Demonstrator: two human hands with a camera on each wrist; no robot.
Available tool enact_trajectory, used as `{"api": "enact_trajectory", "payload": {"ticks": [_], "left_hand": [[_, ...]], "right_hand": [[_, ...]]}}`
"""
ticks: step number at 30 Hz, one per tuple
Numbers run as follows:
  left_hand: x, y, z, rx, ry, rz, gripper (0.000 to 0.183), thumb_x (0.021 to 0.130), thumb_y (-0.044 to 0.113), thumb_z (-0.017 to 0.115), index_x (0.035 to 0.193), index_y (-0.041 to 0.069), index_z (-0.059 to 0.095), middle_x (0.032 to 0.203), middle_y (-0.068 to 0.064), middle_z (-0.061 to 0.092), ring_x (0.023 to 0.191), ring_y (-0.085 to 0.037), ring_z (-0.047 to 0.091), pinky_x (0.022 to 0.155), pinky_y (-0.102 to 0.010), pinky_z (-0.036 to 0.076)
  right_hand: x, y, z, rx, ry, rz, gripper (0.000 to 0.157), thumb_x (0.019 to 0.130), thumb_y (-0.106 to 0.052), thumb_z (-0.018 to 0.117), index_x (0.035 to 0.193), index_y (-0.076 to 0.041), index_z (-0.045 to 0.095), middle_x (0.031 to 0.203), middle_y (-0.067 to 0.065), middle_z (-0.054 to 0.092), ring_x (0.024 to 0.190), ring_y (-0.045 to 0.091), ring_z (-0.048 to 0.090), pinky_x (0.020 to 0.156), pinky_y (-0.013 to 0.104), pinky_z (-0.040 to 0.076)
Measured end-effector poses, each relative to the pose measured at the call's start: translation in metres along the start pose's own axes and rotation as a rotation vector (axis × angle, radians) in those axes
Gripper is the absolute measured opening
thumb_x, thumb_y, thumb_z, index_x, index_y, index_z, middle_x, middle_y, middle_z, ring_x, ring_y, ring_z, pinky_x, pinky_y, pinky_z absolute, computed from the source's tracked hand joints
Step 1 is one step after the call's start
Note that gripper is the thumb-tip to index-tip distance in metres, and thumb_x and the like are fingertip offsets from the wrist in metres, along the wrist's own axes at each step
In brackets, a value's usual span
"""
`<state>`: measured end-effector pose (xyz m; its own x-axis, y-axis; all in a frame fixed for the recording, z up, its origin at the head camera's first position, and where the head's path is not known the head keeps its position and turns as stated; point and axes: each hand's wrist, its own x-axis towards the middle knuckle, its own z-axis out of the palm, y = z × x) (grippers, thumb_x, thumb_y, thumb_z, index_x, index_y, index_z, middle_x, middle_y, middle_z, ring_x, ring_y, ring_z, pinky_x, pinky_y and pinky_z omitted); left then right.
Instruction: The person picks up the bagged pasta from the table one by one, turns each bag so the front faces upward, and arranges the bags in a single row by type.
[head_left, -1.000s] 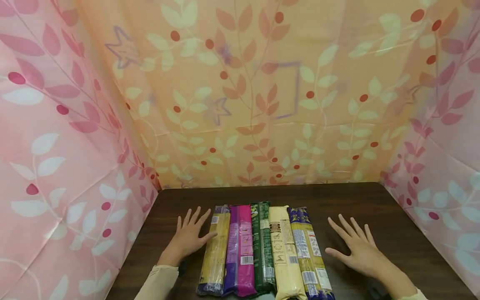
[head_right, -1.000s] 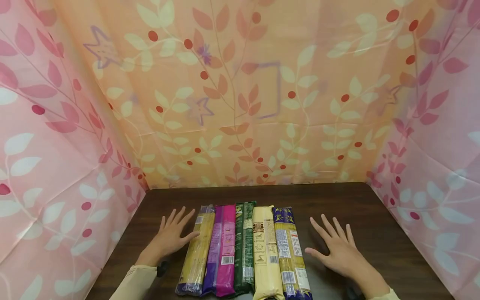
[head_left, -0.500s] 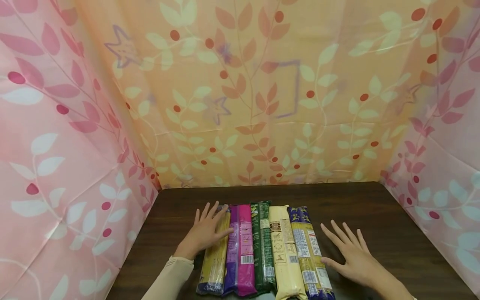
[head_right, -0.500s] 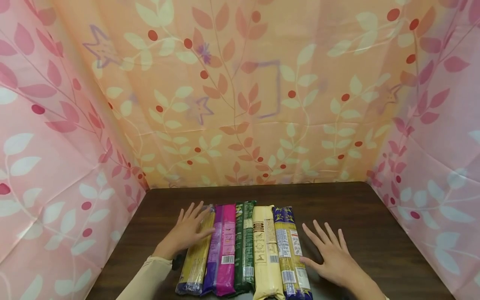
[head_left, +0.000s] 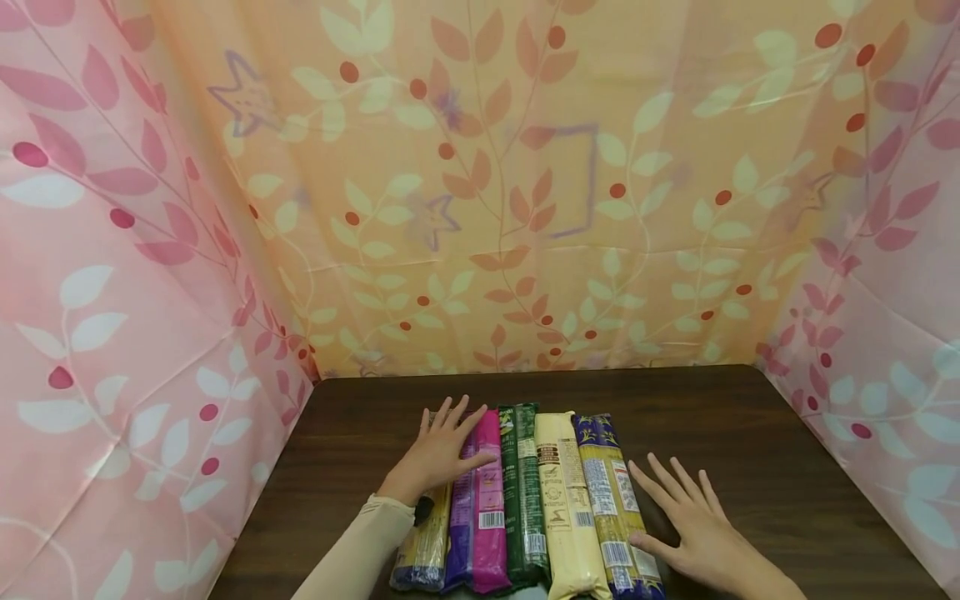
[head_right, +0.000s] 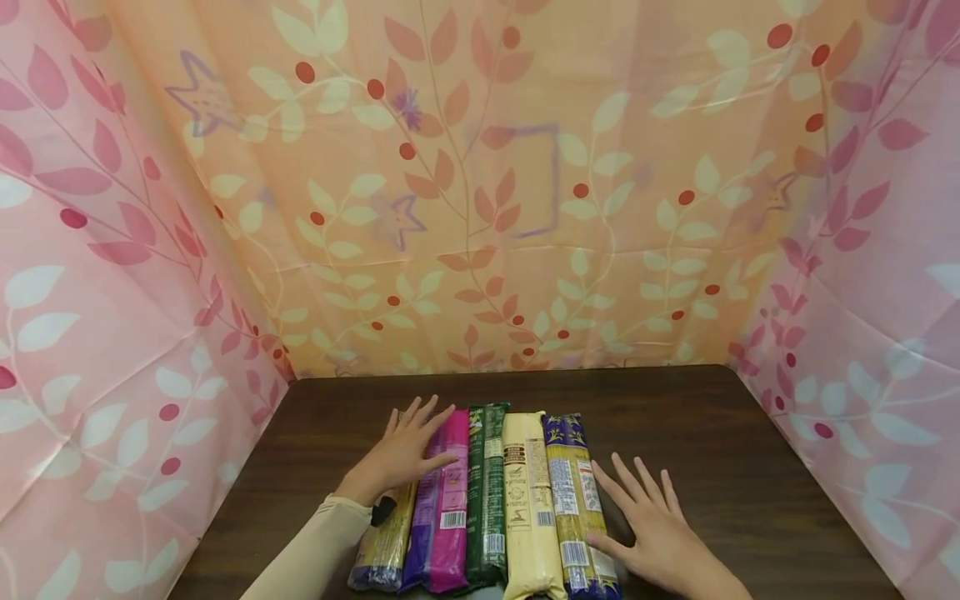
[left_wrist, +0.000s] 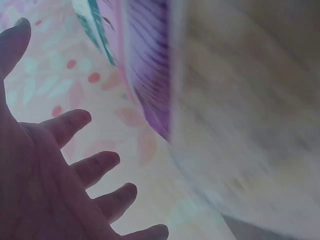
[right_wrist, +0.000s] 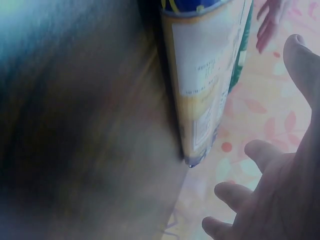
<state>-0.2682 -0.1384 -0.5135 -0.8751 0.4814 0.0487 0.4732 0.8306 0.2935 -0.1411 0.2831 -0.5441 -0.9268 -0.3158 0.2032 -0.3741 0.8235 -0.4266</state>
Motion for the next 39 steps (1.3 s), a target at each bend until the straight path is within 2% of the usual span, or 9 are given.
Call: {"api": "enact_trajectory", "payload": {"ticks": [5,11,17,21,27,32,35,38,39], "left_hand": [[0.011,0.015,0.001,-0.004,-0.019,0.036,0.089,0.101,0.076,0.053,0.172,0.029,0.028,0.179,-0.011,0.015,0.165,-0.043,0.008,0.126,-0.073,0.009],[0.023,0.027,0.008,0.032,-0.026,0.056,0.089,0.101,0.076,0.052,0.172,0.029,0.028,0.180,-0.008,0.016,0.165,-0.039,0.009,0.127,-0.071,0.010],[0.037,0.049,0.011,0.060,-0.050,0.099,0.087,0.102,0.075,0.053,0.172,0.030,0.028,0.180,-0.007,0.017,0.166,-0.037,0.011,0.129,-0.067,0.011],[0.046,0.064,0.015,0.092,-0.080,0.113,0.087,0.102,0.077,0.050,0.173,0.033,0.024,0.180,-0.005,0.015,0.166,-0.034,0.010,0.129,-0.066,0.011],[0.060,0.082,0.023,0.139,-0.097,0.157,0.087,0.101,0.079,0.046,0.173,0.038,0.020,0.180,-0.002,0.014,0.166,-0.030,0.009,0.130,-0.063,0.011],[0.073,0.096,0.025,0.142,-0.124,0.169,0.086,0.100,0.080,0.046,0.172,0.038,0.023,0.180,-0.001,0.015,0.167,-0.029,0.008,0.130,-0.062,0.011],[0.081,0.103,0.028,0.139,-0.136,0.169,0.086,0.101,0.079,0.048,0.172,0.037,0.025,0.180,-0.001,0.016,0.167,-0.029,0.009,0.131,-0.062,0.011],[0.090,0.109,0.034,0.149,-0.146,0.169,0.087,0.101,0.080,0.047,0.172,0.035,0.025,0.180,-0.001,0.016,0.166,-0.028,0.010,0.131,-0.060,0.012],[0.092,0.110,0.035,0.150,-0.147,0.172,0.088,0.100,0.080,0.047,0.172,0.034,0.026,0.180,-0.001,0.017,0.166,-0.028,0.011,0.131,-0.060,0.012]], "right_hand": [[-0.004,-0.006,0.005,0.013,-0.004,-0.007,0.092,0.094,-0.059,0.077,0.170,-0.026,0.036,0.171,0.025,0.033,0.150,0.064,0.027,0.123,0.075,-0.009],[-0.008,-0.010,0.008,0.017,-0.003,-0.020,0.096,0.095,-0.059,0.077,0.172,-0.027,0.030,0.171,0.025,0.033,0.151,0.062,0.027,0.125,0.070,-0.013],[-0.012,-0.010,0.013,0.017,0.013,-0.053,0.095,0.093,-0.056,0.079,0.171,-0.025,0.033,0.170,0.026,0.034,0.151,0.061,0.029,0.125,0.069,-0.012],[-0.016,-0.010,0.021,0.003,0.027,-0.078,0.097,0.092,-0.055,0.081,0.170,-0.021,0.035,0.168,0.027,0.037,0.150,0.058,0.033,0.128,0.062,-0.013],[-0.021,-0.008,0.029,0.027,0.022,-0.070,0.098,0.089,-0.057,0.082,0.168,-0.020,0.039,0.167,0.026,0.039,0.146,0.062,0.035,0.128,0.058,-0.016],[-0.024,-0.007,0.032,0.019,0.025,-0.081,0.101,0.087,-0.060,0.083,0.168,-0.021,0.038,0.167,0.026,0.039,0.146,0.061,0.036,0.121,0.031,-0.024],[-0.025,-0.007,0.034,0.002,0.035,-0.100,0.104,0.085,-0.061,0.083,0.169,-0.022,0.037,0.167,0.026,0.040,0.144,0.061,0.038,0.117,0.025,-0.024],[-0.026,-0.006,0.037,0.014,0.024,-0.108,0.106,0.085,-0.064,0.083,0.170,-0.023,0.034,0.167,0.027,0.039,0.145,0.061,0.038,0.116,0.023,-0.024],[-0.026,-0.006,0.038,0.018,0.022,-0.116,0.106,0.085,-0.064,0.083,0.170,-0.022,0.034,0.167,0.028,0.039,0.145,0.062,0.039,0.122,0.033,-0.024]]}}
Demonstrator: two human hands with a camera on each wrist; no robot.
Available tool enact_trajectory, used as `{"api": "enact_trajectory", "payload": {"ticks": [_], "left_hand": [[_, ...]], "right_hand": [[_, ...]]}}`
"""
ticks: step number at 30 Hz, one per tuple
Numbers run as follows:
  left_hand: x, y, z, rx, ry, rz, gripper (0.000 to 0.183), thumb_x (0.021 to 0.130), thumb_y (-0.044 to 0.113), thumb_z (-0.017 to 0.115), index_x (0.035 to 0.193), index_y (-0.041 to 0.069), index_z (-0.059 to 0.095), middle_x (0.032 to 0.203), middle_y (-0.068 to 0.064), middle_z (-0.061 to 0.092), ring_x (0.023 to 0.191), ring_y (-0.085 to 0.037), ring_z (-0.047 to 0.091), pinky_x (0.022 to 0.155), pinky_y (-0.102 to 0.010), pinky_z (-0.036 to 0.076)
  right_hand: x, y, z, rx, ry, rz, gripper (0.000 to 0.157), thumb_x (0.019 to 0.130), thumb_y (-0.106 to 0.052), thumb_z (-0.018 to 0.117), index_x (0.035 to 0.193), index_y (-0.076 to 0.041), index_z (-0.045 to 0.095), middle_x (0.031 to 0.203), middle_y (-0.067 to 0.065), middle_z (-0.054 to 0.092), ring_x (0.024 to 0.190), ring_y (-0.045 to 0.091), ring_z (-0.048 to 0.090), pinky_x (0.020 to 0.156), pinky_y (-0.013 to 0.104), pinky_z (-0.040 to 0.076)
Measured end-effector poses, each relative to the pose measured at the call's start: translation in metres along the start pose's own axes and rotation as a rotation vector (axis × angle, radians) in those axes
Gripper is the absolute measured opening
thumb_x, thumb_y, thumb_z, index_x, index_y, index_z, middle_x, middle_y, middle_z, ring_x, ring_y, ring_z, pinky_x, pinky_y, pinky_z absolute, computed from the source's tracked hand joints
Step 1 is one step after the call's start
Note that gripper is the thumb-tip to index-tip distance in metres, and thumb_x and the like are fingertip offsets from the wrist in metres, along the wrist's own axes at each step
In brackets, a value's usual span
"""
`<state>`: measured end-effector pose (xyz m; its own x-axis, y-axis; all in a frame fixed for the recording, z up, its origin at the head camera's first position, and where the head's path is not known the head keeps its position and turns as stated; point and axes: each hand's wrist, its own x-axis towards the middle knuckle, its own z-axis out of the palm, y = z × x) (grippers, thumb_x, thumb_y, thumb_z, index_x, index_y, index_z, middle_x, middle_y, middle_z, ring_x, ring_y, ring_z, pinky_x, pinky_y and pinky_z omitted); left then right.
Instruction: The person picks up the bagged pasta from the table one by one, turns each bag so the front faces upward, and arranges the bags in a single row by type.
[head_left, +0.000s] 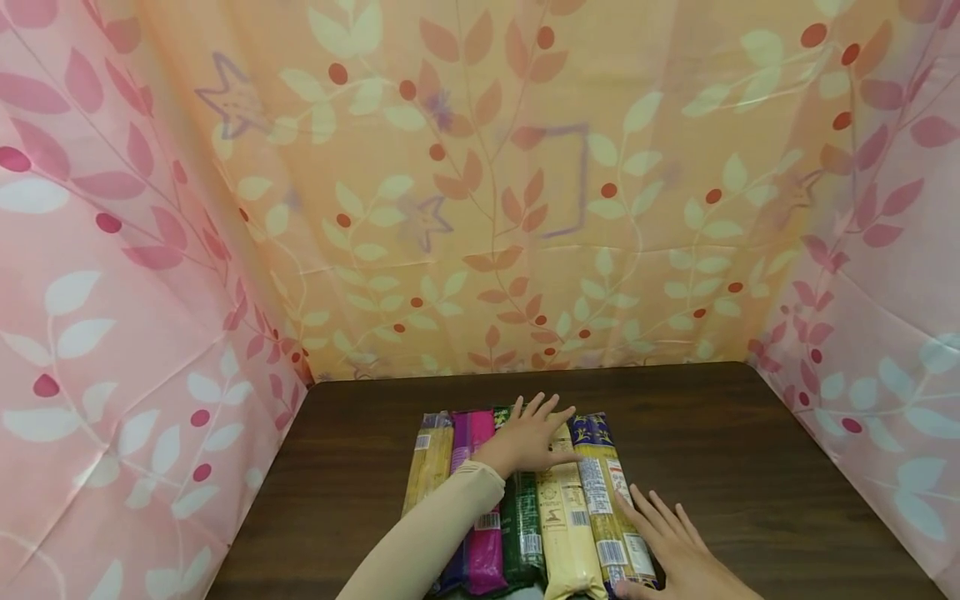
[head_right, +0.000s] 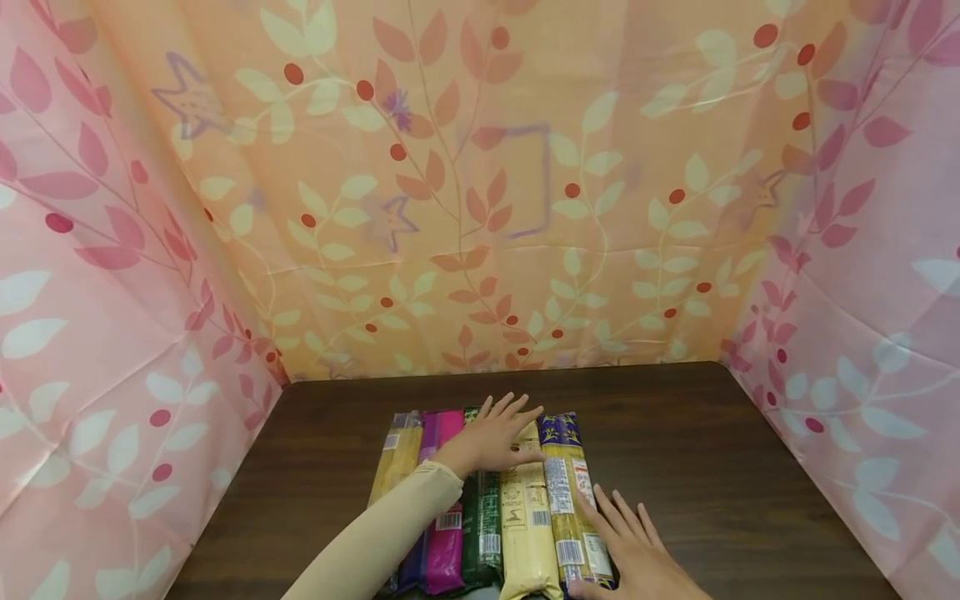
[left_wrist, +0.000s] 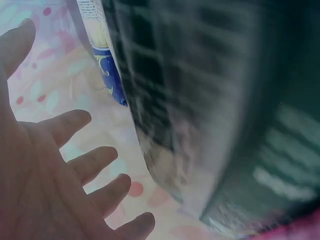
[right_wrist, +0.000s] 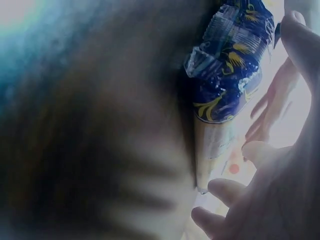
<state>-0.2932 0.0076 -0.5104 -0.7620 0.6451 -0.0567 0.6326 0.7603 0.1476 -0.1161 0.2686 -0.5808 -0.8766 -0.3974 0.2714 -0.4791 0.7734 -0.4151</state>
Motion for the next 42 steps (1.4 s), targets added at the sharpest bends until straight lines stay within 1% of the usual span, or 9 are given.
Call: {"api": "enact_trajectory", "payload": {"ticks": [3,9,14,16,19,31,35,39,42], "left_hand": [[0.008,0.005,0.002,0.016,-0.010,0.005,0.090,0.099,0.082,0.045,0.172,0.033,0.027,0.179,-0.002,0.020,0.166,-0.027,0.013,0.131,-0.059,0.014],[0.021,0.013,0.004,0.019,-0.027,0.037,0.090,0.100,0.080,0.047,0.172,0.028,0.029,0.177,-0.003,0.026,0.164,-0.023,0.022,0.132,-0.053,0.017],[0.030,0.018,0.005,-0.073,-0.073,0.006,0.090,0.100,0.078,0.051,0.172,0.029,0.028,0.177,0.003,0.028,0.161,-0.017,0.029,0.129,-0.045,0.029],[0.032,0.019,0.005,-0.110,-0.094,-0.034,0.091,0.100,0.078,0.053,0.173,0.030,0.026,0.176,0.006,0.029,0.160,-0.016,0.032,0.127,-0.044,0.034],[0.036,0.021,0.005,-0.131,-0.111,-0.093,0.093,0.098,0.078,0.054,0.172,0.029,0.028,0.174,0.009,0.034,0.158,-0.016,0.036,0.125,-0.044,0.036],[0.050,0.025,0.006,-0.104,-0.102,-0.161,0.080,0.093,0.068,0.073,0.158,0.026,0.054,0.153,0.006,0.059,0.143,-0.015,0.051,0.112,-0.038,0.049],[0.050,0.027,0.005,-0.108,-0.107,-0.154,0.079,0.094,0.065,0.074,0.158,0.022,0.054,0.155,0.005,0.057,0.145,-0.016,0.048,0.115,-0.034,0.045],[0.051,0.030,0.004,-0.099,-0.115,-0.156,0.078,0.094,0.063,0.075,0.157,0.021,0.055,0.156,0.004,0.056,0.145,-0.016,0.047,0.116,-0.029,0.044],[0.051,0.032,0.002,-0.087,-0.118,-0.156,0.077,0.095,0.062,0.074,0.157,0.021,0.055,0.157,0.004,0.054,0.146,-0.016,0.046,0.116,-0.028,0.043]], "right_hand": [[0.000,0.002,0.002,0.018,-0.013,-0.011,0.109,0.084,-0.066,0.082,0.171,-0.022,0.033,0.166,0.029,0.039,0.144,0.063,0.040,0.126,0.044,-0.021],[-0.001,0.010,0.004,0.047,-0.028,-0.052,0.117,0.082,-0.076,0.078,0.172,-0.020,0.030,0.166,0.032,0.038,0.139,0.066,0.043,0.117,0.024,-0.021],[-0.003,0.016,0.005,0.038,-0.045,-0.054,0.129,0.073,-0.085,0.078,0.172,-0.019,0.028,0.168,0.029,0.036,0.136,0.067,0.045,0.128,0.058,-0.013],[-0.003,0.017,0.006,0.022,-0.045,-0.049,0.130,0.072,-0.085,0.080,0.172,-0.020,0.029,0.167,0.028,0.037,0.135,0.066,0.047,0.117,0.080,0.014],[-0.002,0.015,0.003,0.020,-0.047,-0.041,0.130,0.070,-0.085,0.081,0.171,-0.020,0.031,0.165,0.028,0.041,0.135,0.065,0.048,0.100,0.083,0.032],[0.001,0.008,0.000,0.059,-0.064,-0.015,0.106,0.086,-0.069,0.080,0.169,-0.021,0.036,0.162,0.027,0.045,0.136,0.064,0.047,0.094,0.087,0.035],[-0.002,0.020,0.010,0.070,0.007,-0.046,0.118,0.080,-0.073,0.083,0.169,-0.012,0.034,0.159,0.028,0.049,0.148,0.048,0.043,0.117,0.075,0.025],[-0.004,0.039,0.022,0.076,0.085,-0.116,0.125,0.075,-0.077,0.084,0.157,0.008,0.044,0.160,0.022,0.048,0.157,-0.004,0.015,0.124,0.016,-0.004],[-0.003,0.044,0.022,0.047,0.096,-0.140,0.118,0.075,-0.074,0.086,0.147,0.014,0.053,0.158,0.025,0.049,0.157,0.004,0.027,0.131,0.030,0.009]]}}
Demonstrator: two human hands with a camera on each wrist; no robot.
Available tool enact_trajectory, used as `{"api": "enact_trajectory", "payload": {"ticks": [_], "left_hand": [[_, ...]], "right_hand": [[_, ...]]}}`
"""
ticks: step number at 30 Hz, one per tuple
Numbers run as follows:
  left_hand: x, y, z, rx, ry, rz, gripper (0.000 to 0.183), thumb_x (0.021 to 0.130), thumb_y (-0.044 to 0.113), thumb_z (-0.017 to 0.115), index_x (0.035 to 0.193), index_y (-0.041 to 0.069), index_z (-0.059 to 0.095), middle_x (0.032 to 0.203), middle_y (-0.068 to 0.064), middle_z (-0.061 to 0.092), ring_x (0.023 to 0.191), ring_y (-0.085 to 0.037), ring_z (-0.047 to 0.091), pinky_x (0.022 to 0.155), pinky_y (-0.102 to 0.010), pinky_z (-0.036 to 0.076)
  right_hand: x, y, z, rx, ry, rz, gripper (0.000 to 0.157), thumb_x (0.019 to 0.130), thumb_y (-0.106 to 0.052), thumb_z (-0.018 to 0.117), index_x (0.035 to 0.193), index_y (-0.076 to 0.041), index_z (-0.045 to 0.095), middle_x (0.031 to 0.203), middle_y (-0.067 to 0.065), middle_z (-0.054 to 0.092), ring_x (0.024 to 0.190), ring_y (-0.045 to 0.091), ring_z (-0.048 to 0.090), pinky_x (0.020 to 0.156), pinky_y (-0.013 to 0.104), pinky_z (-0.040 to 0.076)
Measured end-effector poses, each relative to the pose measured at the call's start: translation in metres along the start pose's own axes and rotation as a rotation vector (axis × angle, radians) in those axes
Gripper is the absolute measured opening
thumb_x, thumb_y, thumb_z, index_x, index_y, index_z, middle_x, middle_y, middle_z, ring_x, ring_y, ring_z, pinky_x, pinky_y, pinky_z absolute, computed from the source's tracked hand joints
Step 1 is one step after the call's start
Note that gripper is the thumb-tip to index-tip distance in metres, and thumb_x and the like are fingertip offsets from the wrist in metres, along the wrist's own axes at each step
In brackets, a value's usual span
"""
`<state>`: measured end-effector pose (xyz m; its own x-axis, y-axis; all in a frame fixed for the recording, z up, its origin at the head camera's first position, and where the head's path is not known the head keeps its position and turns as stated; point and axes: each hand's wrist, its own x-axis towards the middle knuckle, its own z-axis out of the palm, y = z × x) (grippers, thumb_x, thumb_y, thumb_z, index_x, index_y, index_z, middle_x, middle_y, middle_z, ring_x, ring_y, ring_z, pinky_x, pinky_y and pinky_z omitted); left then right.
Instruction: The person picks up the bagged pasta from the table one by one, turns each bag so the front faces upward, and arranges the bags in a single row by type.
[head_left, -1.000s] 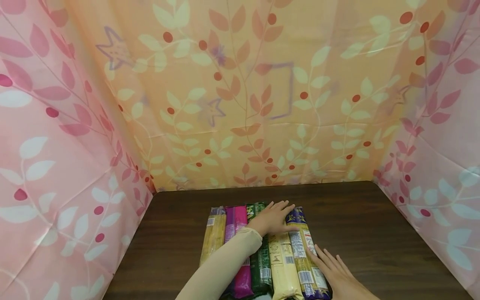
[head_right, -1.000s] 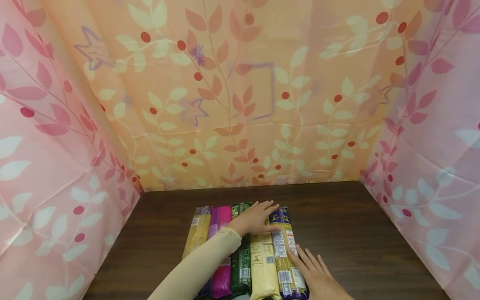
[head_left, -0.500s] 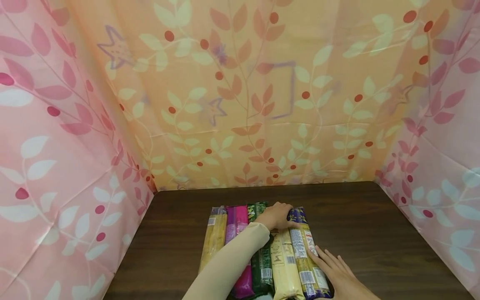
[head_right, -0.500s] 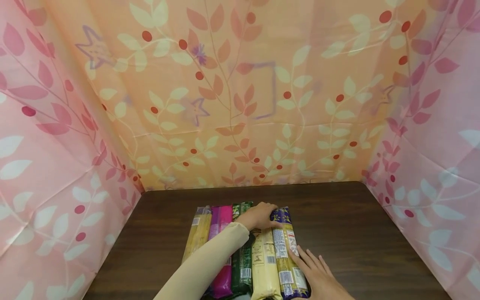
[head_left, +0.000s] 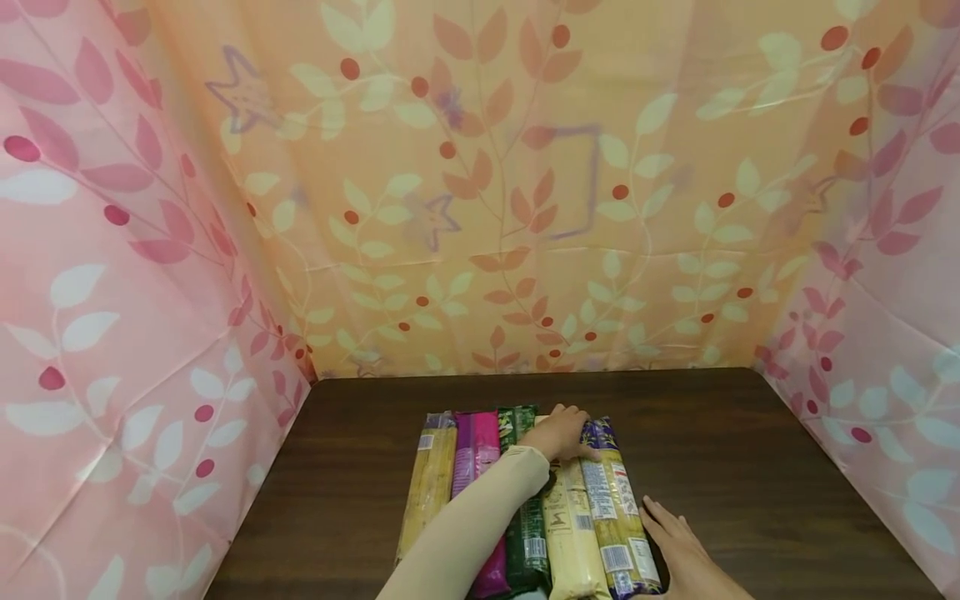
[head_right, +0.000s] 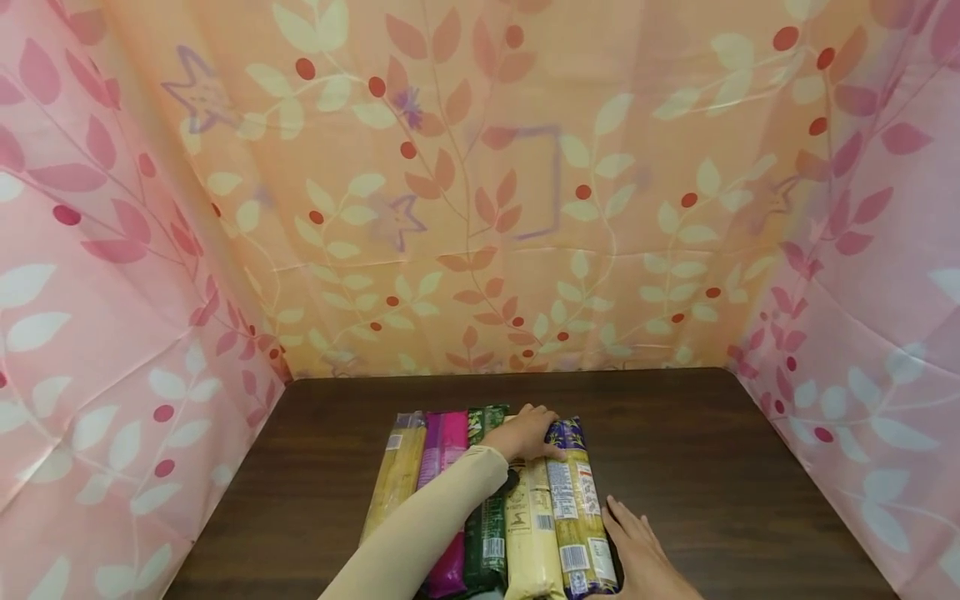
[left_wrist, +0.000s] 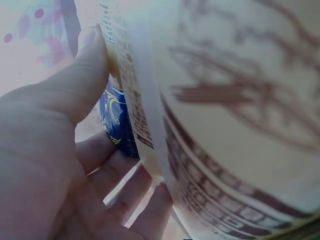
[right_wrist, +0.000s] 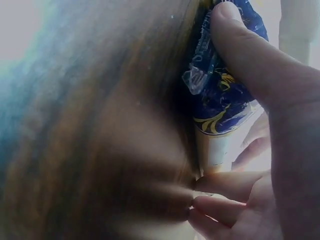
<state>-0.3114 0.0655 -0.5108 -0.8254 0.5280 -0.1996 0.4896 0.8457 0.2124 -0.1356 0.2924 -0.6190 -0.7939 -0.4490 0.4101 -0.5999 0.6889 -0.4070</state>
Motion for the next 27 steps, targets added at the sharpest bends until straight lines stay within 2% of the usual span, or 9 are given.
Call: {"api": "enact_trajectory", "payload": {"ticks": [1,2,4,6,9,15,21,24,27], "left_hand": [[0.000,0.001,-0.001,0.000,-0.001,0.000,0.077,0.095,0.062,0.074,0.157,0.021,0.055,0.157,0.005,0.054,0.146,-0.016,0.045,0.116,-0.028,0.043],[0.000,0.002,-0.001,0.002,-0.004,0.000,0.077,0.095,0.062,0.073,0.158,0.021,0.054,0.158,0.005,0.054,0.147,-0.016,0.045,0.116,-0.028,0.043],[-0.001,0.004,-0.003,-0.007,-0.012,-0.005,0.076,0.095,0.061,0.074,0.158,0.022,0.054,0.159,0.005,0.053,0.147,-0.016,0.044,0.117,-0.029,0.042],[-0.002,0.006,-0.004,-0.016,-0.019,-0.014,0.076,0.095,0.060,0.075,0.158,0.023,0.054,0.158,0.006,0.053,0.146,-0.016,0.045,0.116,-0.029,0.043],[-0.002,0.007,-0.005,-0.029,-0.026,-0.028,0.075,0.094,0.060,0.077,0.157,0.025,0.055,0.157,0.006,0.053,0.143,-0.015,0.045,0.114,-0.030,0.045],[0.001,0.004,-0.003,-0.086,-0.020,-0.006,0.074,0.095,0.059,0.077,0.157,0.024,0.055,0.158,0.003,0.052,0.143,-0.018,0.046,0.113,-0.033,0.045],[0.000,-0.004,-0.003,-0.156,-0.044,0.009,0.073,0.100,0.058,0.072,0.160,0.022,0.051,0.161,0.002,0.050,0.148,-0.020,0.044,0.115,-0.037,0.045],[-0.001,-0.008,-0.005,-0.197,-0.051,-0.004,0.071,0.102,0.057,0.069,0.161,0.022,0.051,0.163,0.001,0.049,0.151,-0.021,0.041,0.116,-0.039,0.045],[-0.002,-0.009,-0.008,-0.251,-0.051,-0.013,0.070,0.103,0.055,0.068,0.161,0.019,0.051,0.163,-0.001,0.050,0.151,-0.022,0.041,0.116,-0.040,0.045]], "right_hand": [[0.000,-0.001,-0.002,0.000,-0.008,0.003,0.116,0.075,-0.071,0.089,0.145,0.015,0.055,0.156,0.028,0.049,0.155,0.016,0.036,0.131,0.047,0.019],[0.000,-0.002,-0.003,0.002,-0.025,0.026,0.114,0.074,-0.069,0.090,0.145,0.014,0.055,0.155,0.029,0.049,0.149,0.027,0.044,0.130,0.049,0.022],[0.002,-0.006,-0.007,-0.010,-0.050,0.047,0.111,0.073,-0.065,0.093,0.143,0.014,0.057,0.147,0.036,0.052,0.131,0.050,0.053,0.112,0.073,0.039],[0.003,-0.010,-0.010,0.013,-0.084,0.081,0.108,0.073,-0.062,0.095,0.142,0.013,0.059,0.146,0.038,0.053,0.129,0.057,0.052,0.113,0.075,0.036],[0.005,-0.014,-0.012,0.030,-0.080,0.069,0.104,0.073,-0.060,0.095,0.139,0.012,0.061,0.143,0.037,0.056,0.121,0.065,0.051,0.088,0.084,0.041],[0.006,-0.017,-0.012,0.075,0.016,0.020,0.096,0.076,-0.060,0.094,0.138,0.005,0.062,0.135,0.035,0.061,0.132,0.041,0.056,0.082,0.085,0.038],[0.012,-0.031,-0.026,0.203,-0.158,0.170,0.097,0.078,-0.036,0.099,0.147,0.011,0.051,0.142,0.045,0.051,0.124,0.075,0.044,0.084,0.087,0.039],[0.015,-0.037,-0.031,0.203,-0.224,0.221,0.103,0.079,-0.035,0.098,0.153,0.011,0.044,0.147,0.043,0.049,0.128,0.071,0.045,0.090,0.074,0.050],[0.018,-0.040,-0.033,0.130,-0.189,0.161,0.109,0.075,-0.044,0.100,0.155,0.008,0.045,0.146,0.031,0.057,0.129,0.047,0.057,0.092,0.047,0.058]]}}
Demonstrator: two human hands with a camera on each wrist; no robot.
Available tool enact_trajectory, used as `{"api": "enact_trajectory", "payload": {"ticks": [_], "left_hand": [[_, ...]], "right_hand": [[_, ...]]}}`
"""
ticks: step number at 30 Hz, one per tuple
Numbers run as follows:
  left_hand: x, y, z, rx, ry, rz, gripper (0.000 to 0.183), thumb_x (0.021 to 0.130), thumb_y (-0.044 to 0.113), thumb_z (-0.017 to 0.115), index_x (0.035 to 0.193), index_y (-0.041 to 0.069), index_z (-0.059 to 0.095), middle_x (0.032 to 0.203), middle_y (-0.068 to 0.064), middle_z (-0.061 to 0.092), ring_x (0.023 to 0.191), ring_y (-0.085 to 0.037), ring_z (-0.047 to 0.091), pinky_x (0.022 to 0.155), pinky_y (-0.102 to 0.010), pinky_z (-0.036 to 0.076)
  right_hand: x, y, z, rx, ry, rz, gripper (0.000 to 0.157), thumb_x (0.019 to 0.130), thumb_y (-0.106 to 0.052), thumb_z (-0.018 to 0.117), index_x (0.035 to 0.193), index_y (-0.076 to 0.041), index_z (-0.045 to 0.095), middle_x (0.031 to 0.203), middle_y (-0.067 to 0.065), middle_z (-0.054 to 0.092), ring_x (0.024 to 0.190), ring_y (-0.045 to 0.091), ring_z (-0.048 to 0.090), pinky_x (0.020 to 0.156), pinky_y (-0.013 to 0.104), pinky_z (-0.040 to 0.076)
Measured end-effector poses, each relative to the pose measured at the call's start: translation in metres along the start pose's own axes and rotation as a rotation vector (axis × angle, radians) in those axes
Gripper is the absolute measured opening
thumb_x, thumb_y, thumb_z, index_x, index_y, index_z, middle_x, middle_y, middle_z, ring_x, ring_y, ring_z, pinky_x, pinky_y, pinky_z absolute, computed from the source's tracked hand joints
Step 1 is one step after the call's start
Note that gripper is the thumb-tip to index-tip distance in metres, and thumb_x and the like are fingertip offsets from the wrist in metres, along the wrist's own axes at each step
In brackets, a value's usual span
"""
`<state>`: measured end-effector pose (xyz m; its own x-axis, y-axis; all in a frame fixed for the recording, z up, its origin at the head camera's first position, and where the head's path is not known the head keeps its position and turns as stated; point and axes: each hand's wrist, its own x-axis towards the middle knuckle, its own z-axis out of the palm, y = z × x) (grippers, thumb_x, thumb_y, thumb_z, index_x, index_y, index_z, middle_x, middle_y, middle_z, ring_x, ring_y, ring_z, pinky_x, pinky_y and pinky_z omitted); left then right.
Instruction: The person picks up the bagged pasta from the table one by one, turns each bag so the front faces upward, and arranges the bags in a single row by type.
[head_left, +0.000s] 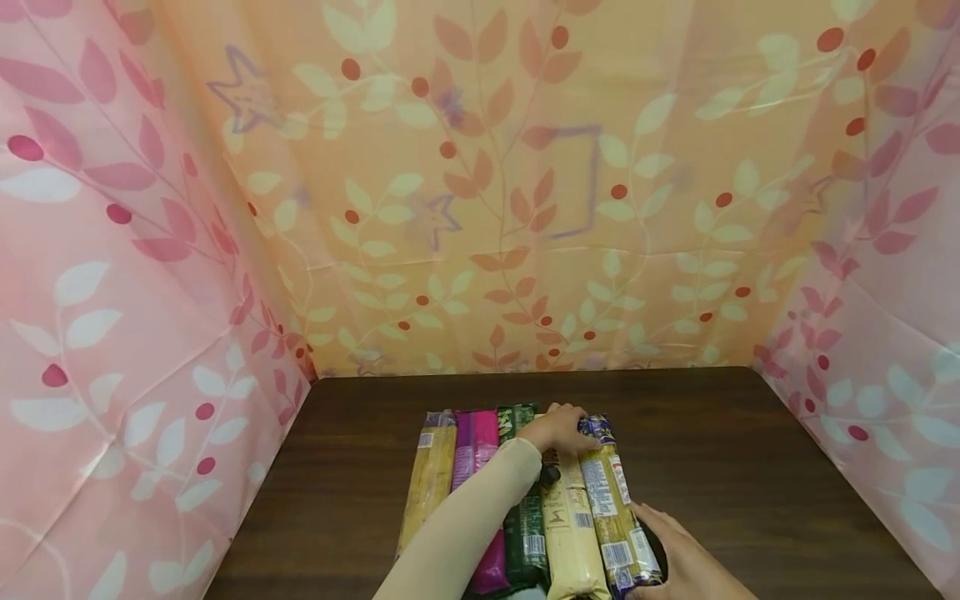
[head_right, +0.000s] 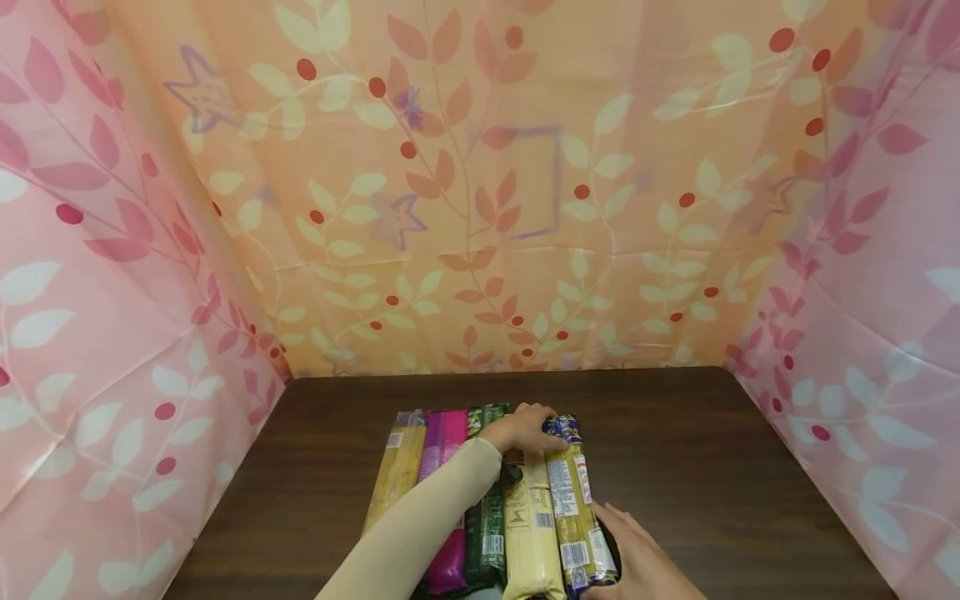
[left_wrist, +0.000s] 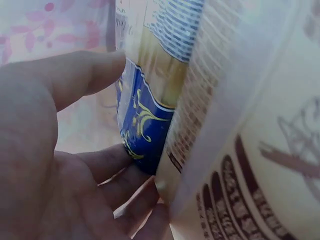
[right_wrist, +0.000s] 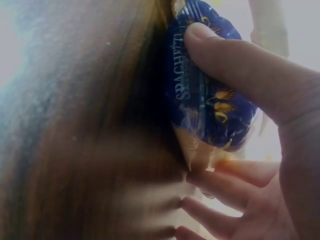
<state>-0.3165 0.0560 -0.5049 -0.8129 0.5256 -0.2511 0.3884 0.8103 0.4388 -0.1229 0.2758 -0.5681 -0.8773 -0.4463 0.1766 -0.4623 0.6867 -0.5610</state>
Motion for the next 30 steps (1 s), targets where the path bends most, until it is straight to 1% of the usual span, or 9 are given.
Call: {"api": "enact_trajectory", "payload": {"ticks": [3,5,7,13,18,21,24,27,30], "left_hand": [[-0.001,0.001,-0.002,-0.036,0.020,0.000,0.066,0.104,0.054,0.067,0.157,0.017,0.055,0.156,-0.003,0.056,0.145,-0.023,0.047,0.112,-0.041,0.048],[0.000,0.001,-0.003,-0.057,0.040,0.008,0.064,0.104,0.053,0.066,0.154,0.015,0.057,0.150,-0.005,0.060,0.138,-0.024,0.051,0.107,-0.041,0.050],[0.000,0.002,-0.003,-0.070,0.065,0.018,0.063,0.104,0.055,0.066,0.153,0.015,0.059,0.148,-0.004,0.061,0.135,-0.024,0.052,0.106,-0.040,0.050],[-0.002,0.004,-0.002,-0.140,0.169,0.013,0.068,0.103,0.063,0.064,0.152,0.016,0.059,0.153,-0.001,0.058,0.128,-0.022,0.051,0.104,-0.038,0.050],[-0.007,0.006,0.000,-0.259,0.245,-0.035,0.075,0.099,0.069,0.064,0.148,0.013,0.059,0.148,-0.004,0.059,0.127,-0.024,0.058,0.101,-0.042,0.054],[-0.010,0.008,-0.001,-0.298,0.291,-0.061,0.081,0.096,0.074,0.065,0.145,0.010,0.059,0.140,-0.006,0.061,0.123,-0.025,0.064,0.100,-0.043,0.056],[-0.013,0.009,-0.002,-0.327,0.326,-0.073,0.082,0.092,0.074,0.070,0.138,0.008,0.059,0.130,-0.006,0.062,0.111,-0.023,0.065,0.093,-0.041,0.057],[-0.014,0.006,-0.003,-0.346,0.341,-0.069,0.073,0.092,0.067,0.076,0.130,0.008,0.057,0.120,-0.005,0.061,0.101,-0.020,0.064,0.087,-0.040,0.057],[-0.013,0.002,-0.004,-0.347,0.342,-0.053,0.061,0.094,0.058,0.080,0.124,0.010,0.056,0.114,-0.003,0.060,0.096,-0.017,0.062,0.084,-0.037,0.055]], "right_hand": [[0.001,-0.002,-0.002,0.024,0.017,-0.030,0.112,0.076,-0.047,0.099,0.159,0.003,0.043,0.147,0.025,0.059,0.130,0.022,0.058,0.092,0.029,0.055],[0.001,-0.003,-0.005,0.076,0.005,-0.027,0.113,0.077,-0.048,0.097,0.162,0.001,0.040,0.149,0.026,0.058,0.133,0.010,0.055,0.094,0.025,0.054],[0.001,-0.004,-0.008,0.117,-0.008,-0.016,0.114,0.079,-0.047,0.096,0.164,0.000,0.036,0.150,0.027,0.056,0.134,0.004,0.052,0.094,0.023,0.054],[0.001,-0.009,-0.011,0.056,0.054,-0.057,0.116,0.075,-0.047,0.099,0.163,-0.001,0.038,0.148,0.021,0.059,0.127,-0.001,0.053,0.092,0.022,0.054],[0.005,-0.007,-0.008,0.028,0.106,-0.168,0.118,0.071,-0.029,0.103,0.163,0.002,0.036,0.148,0.024,0.057,0.128,-0.001,0.051,0.093,0.017,0.050],[0.008,-0.005,-0.004,0.020,0.131,-0.243,0.121,0.067,-0.018,0.104,0.163,0.005,0.034,0.151,0.026,0.053,0.134,-0.002,0.046,0.097,0.011,0.045],[0.009,-0.005,-0.002,0.021,0.132,-0.277,0.122,0.066,-0.013,0.103,0.165,0.005,0.032,0.161,0.017,0.047,0.140,-0.003,0.041,0.097,0.012,0.046],[0.010,-0.006,-0.003,0.045,0.112,-0.291,0.120,0.069,-0.011,0.102,0.165,0.005,0.031,0.171,0.006,0.036,0.144,-0.005,0.035,0.093,0.018,0.052],[0.010,-0.007,-0.005,0.089,0.094,-0.284,0.118,0.071,-0.009,0.101,0.166,0.003,0.031,0.174,0.000,0.031,0.147,-0.008,0.030,0.087,0.022,0.056]]}}
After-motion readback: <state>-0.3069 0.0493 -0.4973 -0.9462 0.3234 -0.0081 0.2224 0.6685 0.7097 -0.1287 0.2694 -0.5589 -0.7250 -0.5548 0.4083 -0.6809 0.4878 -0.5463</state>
